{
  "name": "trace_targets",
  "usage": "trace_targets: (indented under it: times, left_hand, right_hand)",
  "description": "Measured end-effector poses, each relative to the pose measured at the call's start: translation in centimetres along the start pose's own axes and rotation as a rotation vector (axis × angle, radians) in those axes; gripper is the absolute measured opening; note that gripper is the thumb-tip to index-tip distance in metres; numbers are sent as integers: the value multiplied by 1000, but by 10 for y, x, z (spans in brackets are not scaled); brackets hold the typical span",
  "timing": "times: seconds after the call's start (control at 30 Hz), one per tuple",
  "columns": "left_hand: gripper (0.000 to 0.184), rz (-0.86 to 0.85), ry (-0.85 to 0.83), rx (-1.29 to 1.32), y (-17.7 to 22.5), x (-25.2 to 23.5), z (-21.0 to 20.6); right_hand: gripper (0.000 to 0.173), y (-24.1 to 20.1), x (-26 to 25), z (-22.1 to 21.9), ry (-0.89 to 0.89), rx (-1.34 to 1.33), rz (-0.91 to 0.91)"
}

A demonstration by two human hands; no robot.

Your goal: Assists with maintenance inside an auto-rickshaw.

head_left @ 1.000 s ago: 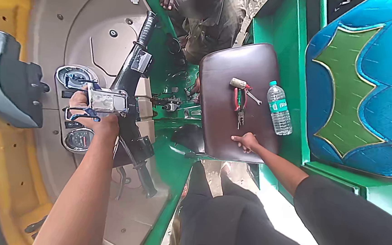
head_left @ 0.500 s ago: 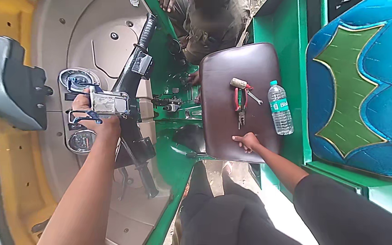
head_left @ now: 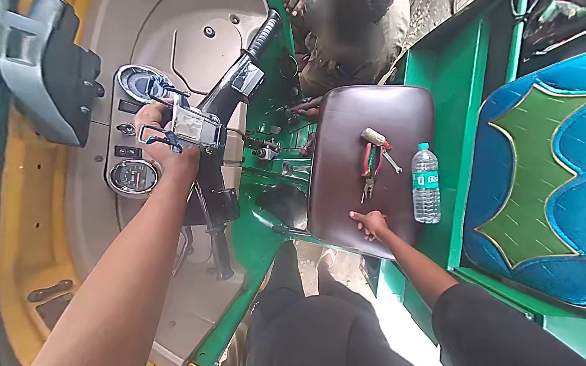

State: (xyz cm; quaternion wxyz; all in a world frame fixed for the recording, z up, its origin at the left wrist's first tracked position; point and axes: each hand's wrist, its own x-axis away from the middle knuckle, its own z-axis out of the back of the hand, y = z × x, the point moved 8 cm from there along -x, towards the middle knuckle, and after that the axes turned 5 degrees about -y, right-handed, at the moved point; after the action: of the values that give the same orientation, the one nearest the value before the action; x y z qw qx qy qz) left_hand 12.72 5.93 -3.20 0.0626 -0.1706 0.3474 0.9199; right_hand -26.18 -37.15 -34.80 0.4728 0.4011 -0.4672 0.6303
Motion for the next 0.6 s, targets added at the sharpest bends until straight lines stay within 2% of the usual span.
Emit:
trace_targets:
  times: [0.13, 0.23, 0.37, 0.47, 0.6]
  left_hand:
    - [31, 9, 18, -5, 2, -1, 2]
    - [30, 101, -32, 8, 17, -3, 5]
    - [29, 5, 33, 6, 2, -2, 2]
    - [29, 110, -19, 51, 14, -3, 5]
    - [30, -11, 22, 2, -5, -3, 0]
  right_hand:
    - [60, 1, -1, -1, 1, -13, 8]
    - [60, 0, -2, -1, -1, -12, 9]
    - [60, 1, -1, -1, 0, -9, 7]
    - [60, -1, 0, -1, -4, 0, 3]
    - [61, 0, -2, -2, 2, -1, 5]
